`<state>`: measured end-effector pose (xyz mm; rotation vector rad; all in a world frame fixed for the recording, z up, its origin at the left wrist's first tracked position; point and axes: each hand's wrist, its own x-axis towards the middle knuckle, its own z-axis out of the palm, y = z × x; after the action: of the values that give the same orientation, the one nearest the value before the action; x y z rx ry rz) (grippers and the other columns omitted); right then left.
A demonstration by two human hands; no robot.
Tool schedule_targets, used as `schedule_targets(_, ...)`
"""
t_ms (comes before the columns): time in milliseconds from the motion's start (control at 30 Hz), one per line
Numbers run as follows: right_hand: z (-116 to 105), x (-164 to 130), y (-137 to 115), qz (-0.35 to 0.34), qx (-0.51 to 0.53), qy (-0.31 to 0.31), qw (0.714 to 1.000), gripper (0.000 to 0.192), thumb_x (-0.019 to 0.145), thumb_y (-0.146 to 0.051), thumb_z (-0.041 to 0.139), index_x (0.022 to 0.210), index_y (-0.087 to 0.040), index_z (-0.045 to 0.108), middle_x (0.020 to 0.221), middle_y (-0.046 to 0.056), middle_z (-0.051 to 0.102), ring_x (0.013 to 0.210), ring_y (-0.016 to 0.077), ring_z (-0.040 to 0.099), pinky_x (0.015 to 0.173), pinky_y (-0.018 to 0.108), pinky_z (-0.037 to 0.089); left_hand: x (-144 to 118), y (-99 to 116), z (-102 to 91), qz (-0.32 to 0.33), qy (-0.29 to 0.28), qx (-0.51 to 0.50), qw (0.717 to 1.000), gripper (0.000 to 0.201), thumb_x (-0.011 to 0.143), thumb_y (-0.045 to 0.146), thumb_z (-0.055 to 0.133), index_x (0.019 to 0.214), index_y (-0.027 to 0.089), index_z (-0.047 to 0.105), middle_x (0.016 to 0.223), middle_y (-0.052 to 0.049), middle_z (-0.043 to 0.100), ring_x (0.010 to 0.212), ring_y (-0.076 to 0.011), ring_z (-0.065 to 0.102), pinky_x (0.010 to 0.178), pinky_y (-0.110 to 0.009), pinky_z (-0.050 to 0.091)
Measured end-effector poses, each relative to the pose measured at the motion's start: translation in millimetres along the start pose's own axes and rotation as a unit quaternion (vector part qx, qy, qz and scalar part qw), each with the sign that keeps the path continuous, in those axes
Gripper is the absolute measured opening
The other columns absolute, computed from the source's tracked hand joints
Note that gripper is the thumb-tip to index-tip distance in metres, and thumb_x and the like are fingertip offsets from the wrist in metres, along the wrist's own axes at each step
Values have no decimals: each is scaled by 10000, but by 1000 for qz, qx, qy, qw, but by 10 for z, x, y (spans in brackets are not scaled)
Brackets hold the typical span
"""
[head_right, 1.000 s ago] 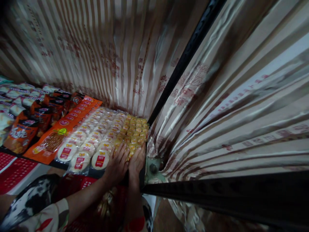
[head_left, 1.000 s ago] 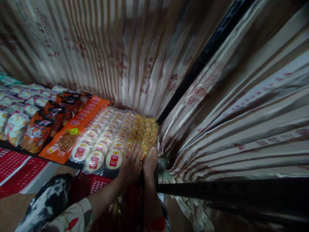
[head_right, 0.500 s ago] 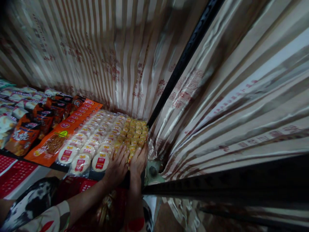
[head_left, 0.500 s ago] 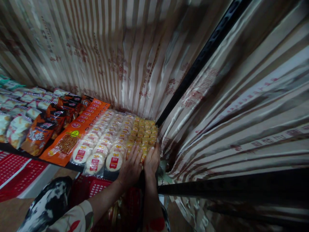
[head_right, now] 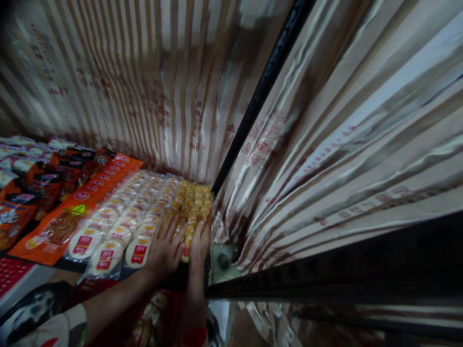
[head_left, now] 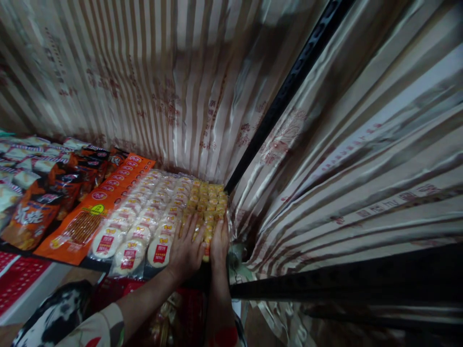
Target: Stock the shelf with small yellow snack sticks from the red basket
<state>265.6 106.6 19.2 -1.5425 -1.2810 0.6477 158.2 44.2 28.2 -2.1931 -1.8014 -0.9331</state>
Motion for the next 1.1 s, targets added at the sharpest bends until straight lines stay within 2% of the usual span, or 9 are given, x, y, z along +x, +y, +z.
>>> schedule_targets(167,26,-5,56,7,8,-12,1000,676,899,-532,207,1399,-97,340,1448,136,338,1347,225,289,1112,406,195,32,-46,48,7,-15,2,1000,470,848,348,488,1289,186,506,1428,-127,394,1347,-279,298,1093,-474,225)
schedule_targets(567,37,-12,35,34,6,-24,999,717,891,-552,178,1400,-70,328,1448,145,333,1348,218,285,1111,393,198,43,-25,45,6,-7,7,1000,445,842,329,489,1257,174,535,1393,-139,439,1330,-290,326,1081,-470,249)
schedule_targets(733,49,-10,34,-4,11,-7,1000,657,904,-509,192,1368,-85,384,1427,148,371,1338,215,302,1105,407,217,99,-7,-27,6,0,12,1000,457,848,311,471,1276,156,516,1412,-146,410,1341,-291,303,1087,-480,244)
schedule_targets(800,55,-8,41,-21,3,0,1000,634,910,-486,194,1363,-86,386,1421,150,379,1337,212,304,1104,410,221,188,6,-64,17,7,1,1000,454,852,328,465,1266,151,525,1414,-140,409,1355,-287,274,1103,-480,222)
schedule_targets(900,66,-2,80,-46,-18,9,999,610,916,-452,188,1360,-84,385,1420,152,380,1337,213,301,1108,415,214,432,25,-77,68,-3,-28,997,386,870,312,426,1194,170,582,1381,-94,463,1354,-254,277,1127,-459,192)
schedule_targets(1000,75,7,135,-52,-29,1,998,587,918,-409,194,1365,-74,374,1415,158,386,1323,219,326,1103,412,224,781,29,-4,143,-61,-57,986,339,889,270,372,1110,223,625,1286,-36,563,1280,-205,392,1119,-409,226)
schedule_targets(1100,72,15,160,-44,-33,-11,998,601,918,-409,188,1387,-65,338,1432,154,360,1331,219,312,1106,397,211,1133,26,138,243,-117,-70,960,315,871,251,375,1029,221,646,1187,-38,627,1181,-188,483,1061,-352,309)
